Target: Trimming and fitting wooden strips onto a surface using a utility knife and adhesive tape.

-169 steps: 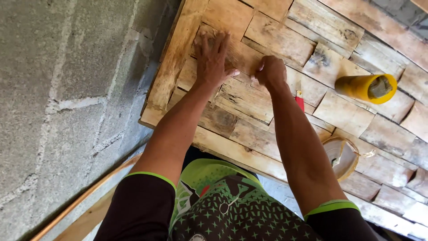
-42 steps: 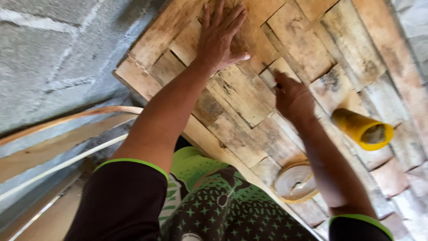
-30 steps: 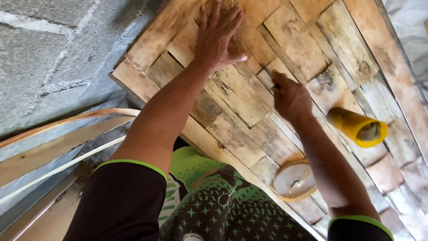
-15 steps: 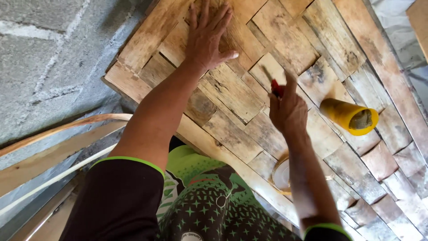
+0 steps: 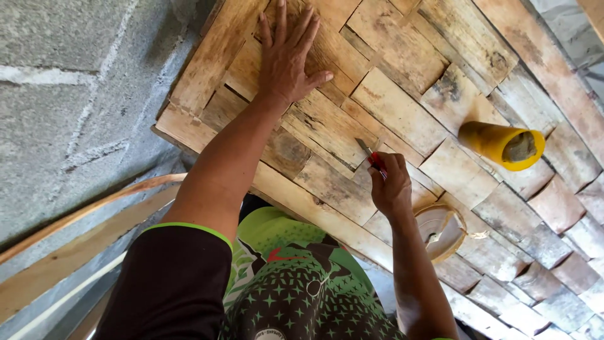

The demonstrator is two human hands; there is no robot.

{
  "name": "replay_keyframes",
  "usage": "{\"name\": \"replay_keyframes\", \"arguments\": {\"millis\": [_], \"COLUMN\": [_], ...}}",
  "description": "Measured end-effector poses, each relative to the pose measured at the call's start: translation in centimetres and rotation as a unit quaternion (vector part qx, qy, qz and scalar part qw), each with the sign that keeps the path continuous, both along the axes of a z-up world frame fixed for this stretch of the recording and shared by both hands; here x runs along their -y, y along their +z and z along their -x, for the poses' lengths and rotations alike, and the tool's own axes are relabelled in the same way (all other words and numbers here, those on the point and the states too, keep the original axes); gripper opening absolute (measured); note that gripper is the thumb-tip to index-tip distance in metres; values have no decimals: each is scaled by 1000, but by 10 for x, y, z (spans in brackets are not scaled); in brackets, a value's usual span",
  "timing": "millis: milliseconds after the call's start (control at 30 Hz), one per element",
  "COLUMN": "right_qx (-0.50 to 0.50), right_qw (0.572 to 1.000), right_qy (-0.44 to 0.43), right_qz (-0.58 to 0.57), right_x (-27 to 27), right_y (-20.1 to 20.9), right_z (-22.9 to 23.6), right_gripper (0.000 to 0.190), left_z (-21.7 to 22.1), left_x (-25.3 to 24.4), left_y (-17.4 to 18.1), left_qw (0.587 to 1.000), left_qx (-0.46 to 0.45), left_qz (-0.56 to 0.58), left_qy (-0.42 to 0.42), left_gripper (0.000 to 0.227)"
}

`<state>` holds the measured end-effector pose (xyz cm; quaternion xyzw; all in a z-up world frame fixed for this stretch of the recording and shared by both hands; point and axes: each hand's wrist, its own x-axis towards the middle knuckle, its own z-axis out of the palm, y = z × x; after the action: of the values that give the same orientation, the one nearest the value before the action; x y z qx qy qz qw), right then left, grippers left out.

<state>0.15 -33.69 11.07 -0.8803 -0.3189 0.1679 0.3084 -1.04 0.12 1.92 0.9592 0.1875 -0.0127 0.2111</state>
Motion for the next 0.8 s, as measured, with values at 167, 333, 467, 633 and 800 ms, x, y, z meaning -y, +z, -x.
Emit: {"name": "replay_keyframes", "arguments": {"millis": [167, 333, 467, 633, 800], "right_qx": [-44, -12, -50, 16, 222], "right_qw": [999, 994, 992, 995, 965], "right_qy": [20, 104, 116, 99, -143], "right_qz": [-1, 8, 31, 11, -7], "right_x": [-13, -23, -19, -16, 36], "right_y": [10, 11, 0, -6, -54], "right_z": [0, 1, 10, 15, -4], "right_gripper": [29, 38, 39, 41, 25], "left_z": [0, -3, -4, -3, -4], "left_x": [-1, -2, 0, -1, 0], "left_y": [2, 14, 28, 44, 31], "left_qw": [1000, 1000, 995, 990, 993], "left_qx": [-3, -7, -97, -136, -112], "left_qz": [19, 2, 13, 7, -2], "left_qy": [-1, -1, -11, -29, -21], "left_gripper": [108, 109, 112, 108, 104]}}
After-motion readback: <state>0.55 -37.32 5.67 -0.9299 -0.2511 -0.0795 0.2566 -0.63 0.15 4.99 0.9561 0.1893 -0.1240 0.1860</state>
